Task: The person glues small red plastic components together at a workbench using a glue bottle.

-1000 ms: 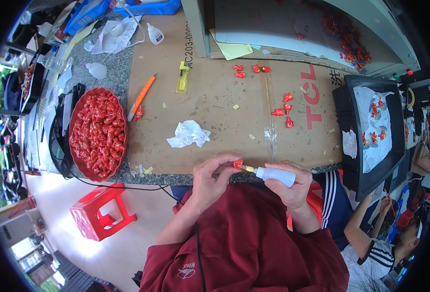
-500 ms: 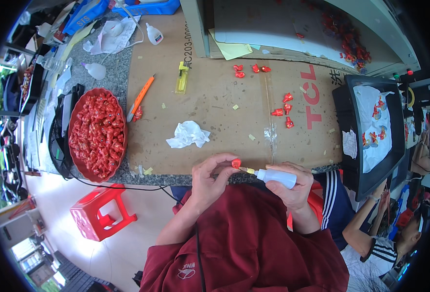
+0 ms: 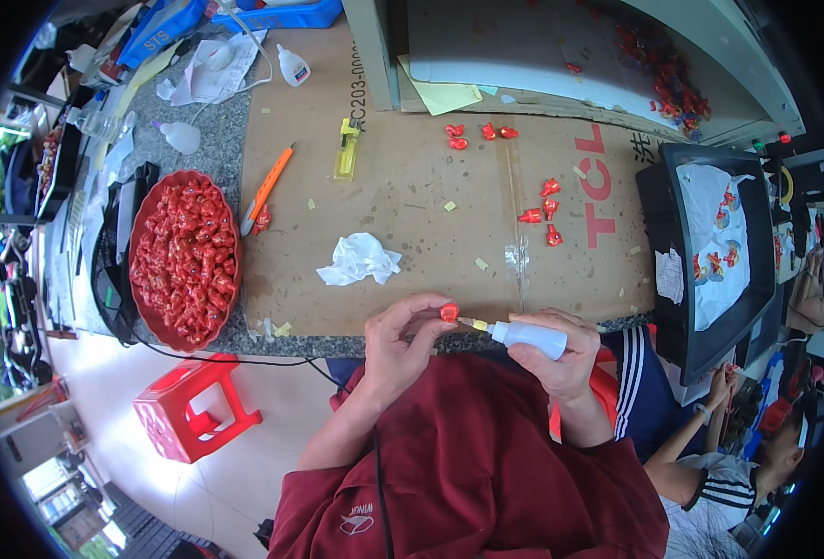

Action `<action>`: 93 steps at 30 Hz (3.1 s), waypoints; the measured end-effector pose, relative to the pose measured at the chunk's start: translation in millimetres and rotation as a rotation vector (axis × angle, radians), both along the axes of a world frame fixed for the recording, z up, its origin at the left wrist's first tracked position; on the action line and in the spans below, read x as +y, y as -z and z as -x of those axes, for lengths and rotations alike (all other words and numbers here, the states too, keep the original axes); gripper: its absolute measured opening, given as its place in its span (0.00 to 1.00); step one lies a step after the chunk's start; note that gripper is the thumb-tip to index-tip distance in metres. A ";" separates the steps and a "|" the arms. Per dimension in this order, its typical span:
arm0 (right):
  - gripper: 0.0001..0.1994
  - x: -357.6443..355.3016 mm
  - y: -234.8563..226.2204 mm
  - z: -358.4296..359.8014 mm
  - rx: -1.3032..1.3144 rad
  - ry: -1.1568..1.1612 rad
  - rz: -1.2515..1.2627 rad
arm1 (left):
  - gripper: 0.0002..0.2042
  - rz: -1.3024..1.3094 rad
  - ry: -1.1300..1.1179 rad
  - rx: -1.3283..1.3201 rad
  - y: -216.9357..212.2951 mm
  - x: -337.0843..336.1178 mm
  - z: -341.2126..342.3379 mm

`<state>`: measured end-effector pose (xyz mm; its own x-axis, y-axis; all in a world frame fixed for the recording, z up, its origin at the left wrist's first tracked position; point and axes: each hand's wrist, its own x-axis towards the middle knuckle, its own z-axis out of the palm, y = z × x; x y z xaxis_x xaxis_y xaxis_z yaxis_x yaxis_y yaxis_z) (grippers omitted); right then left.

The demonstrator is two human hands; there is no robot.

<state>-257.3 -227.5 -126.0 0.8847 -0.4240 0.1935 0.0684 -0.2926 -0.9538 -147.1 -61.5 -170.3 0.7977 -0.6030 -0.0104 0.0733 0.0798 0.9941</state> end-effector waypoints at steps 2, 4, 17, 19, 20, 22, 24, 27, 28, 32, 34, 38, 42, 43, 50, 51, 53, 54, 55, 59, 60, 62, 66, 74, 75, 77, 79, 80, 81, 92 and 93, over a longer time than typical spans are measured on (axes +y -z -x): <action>0.15 -0.1 0.0 0.1 0.005 0.002 -0.010 | 0.09 -0.017 -0.003 -0.009 0.9 0.1 0.0; 0.15 -0.3 -1.6 -0.2 0.000 0.005 -0.025 | 0.09 -0.020 -0.003 -0.022 0.9 0.4 -0.9; 0.15 -1.6 3.1 -0.4 0.000 0.067 -0.023 | 0.10 -0.106 -0.001 -0.097 -2.6 0.2 -1.8; 0.15 -2.5 2.1 -0.8 0.005 0.047 -0.016 | 0.10 -0.118 0.008 -0.104 -4.7 0.3 -1.7; 0.15 -2.2 2.0 -1.7 0.004 0.047 -0.016 | 0.10 -0.131 0.017 -0.113 -5.9 0.2 -1.9; 0.15 -1.0 1.8 -3.9 -0.009 0.047 -0.031 | 0.10 -0.130 0.022 -0.107 -6.4 -0.3 -1.9; 0.15 -2.7 2.3 -2.8 0.009 0.041 -0.028 | 0.10 -0.128 0.025 -0.102 -7.3 -0.2 -2.3; 0.15 -3.6 0.9 -3.2 0.024 0.057 -0.034 | 0.10 -0.156 0.028 -0.052 -9.7 1.5 -3.5; 0.16 -3.7 -0.4 -3.8 0.020 0.079 -0.043 | 0.10 -0.150 0.023 -0.047 -10.1 2.2 -4.0; 0.16 -1.1 -3.1 -21.9 0.041 0.155 -0.129 | 0.09 -0.120 -0.005 -0.024 -7.8 5.2 -3.1; 0.16 -0.2 6.2 -41.1 0.024 0.146 -0.311 | 0.09 -0.118 -0.019 -0.003 -4.0 8.6 -2.2; 0.14 -13.4 19.3 -88.5 -0.009 0.017 0.283 | 0.09 -0.132 -0.027 0.050 -0.7 13.2 -1.9; 0.13 -5.6 30.4 -112.7 0.100 0.038 0.083 | 0.10 -0.103 -0.023 0.076 0.5 15.5 -0.9; 0.13 -5.4 32.1 -116.0 0.124 0.019 0.080 | 0.10 -0.087 -0.027 0.070 2.6 16.0 -1.2; 0.11 -32.1 3.4 -118.3 0.221 -0.057 0.129 | 0.10 -0.044 -0.056 0.092 6.0 21.9 -5.4; 0.10 -43.1 0.2 -124.9 0.290 -0.031 0.113 | 0.10 -0.042 -0.050 0.094 5.1 20.5 -5.6; 0.09 -57.9 7.6 -152.2 0.189 -0.007 0.389 | 0.10 -0.069 -0.040 0.074 4.1 19.5 -5.7; 0.08 -65.0 12.7 -163.1 0.082 0.022 0.667 | 0.10 -0.068 -0.037 0.074 3.4 18.1 -5.6; 0.08 -71.0 19.5 -169.5 0.084 0.025 0.668 | 0.10 -0.060 -0.036 0.079 2.6 16.6 -5.0; 0.06 -73.6 33.9 -175.7 0.122 -0.062 0.936 | 0.10 -0.064 -0.048 0.077 -0.2 14.6 -3.9; 0.06 -71.7 32.8 -172.6 0.121 -0.040 0.966 | 0.10 -0.069 -0.054 0.084 -1.1 15.1 -4.1; 0.05 -63.5 17.5 -154.1 0.163 -0.035 0.756 | 0.11 -0.103 -0.026 -0.016 -1.8 16.2 -5.9; 0.06 -32.4 -6.2 -89.4 0.307 -0.114 -0.129 | 0.11 -0.079 -0.061 -0.122 -2.2 11.6 -6.2; 0.06 -0.1 0.5 -27.2 0.241 -0.100 -0.573 | 0.12 -0.157 -0.005 -0.314 -13.8 -9.9 3.9; 0.06 0.8 2.1 -25.5 0.245 -0.102 -0.579 | 0.12 -0.160 -0.003 -0.317 -13.8 -11.0 4.7; 0.06 3.9 5.8 -22.1 0.247 -0.105 -0.588 | 0.12 -0.185 -0.023 -0.394 -13.2 -12.6 6.2; 0.06 7.7 9.9 -19.1 0.158 -0.069 -0.596 | 0.12 -0.205 -0.026 -0.439 -12.6 -12.6 8.5; 0.06 8.2 11.7 -18.3 0.155 -0.070 -0.600 | 0.13 -0.223 -0.031 -0.482 -12.5 -12.1 9.3; 0.06 8.5 13.4 -17.7 0.151 -0.084 -0.523 | 0.13 -0.227 -0.030 -0.484 -12.7 -12.3 9.1; 0.07 28.4 30.6 -9.6 0.053 -0.006 -0.636 | 0.14 -0.163 -0.068 -0.761 -17.0 -11.2 7.2; 0.07 29.8 30.8 -9.3 0.045 0.002 -0.662 | 0.14 -0.163 -0.069 -0.761 -17.3 -10.7 7.1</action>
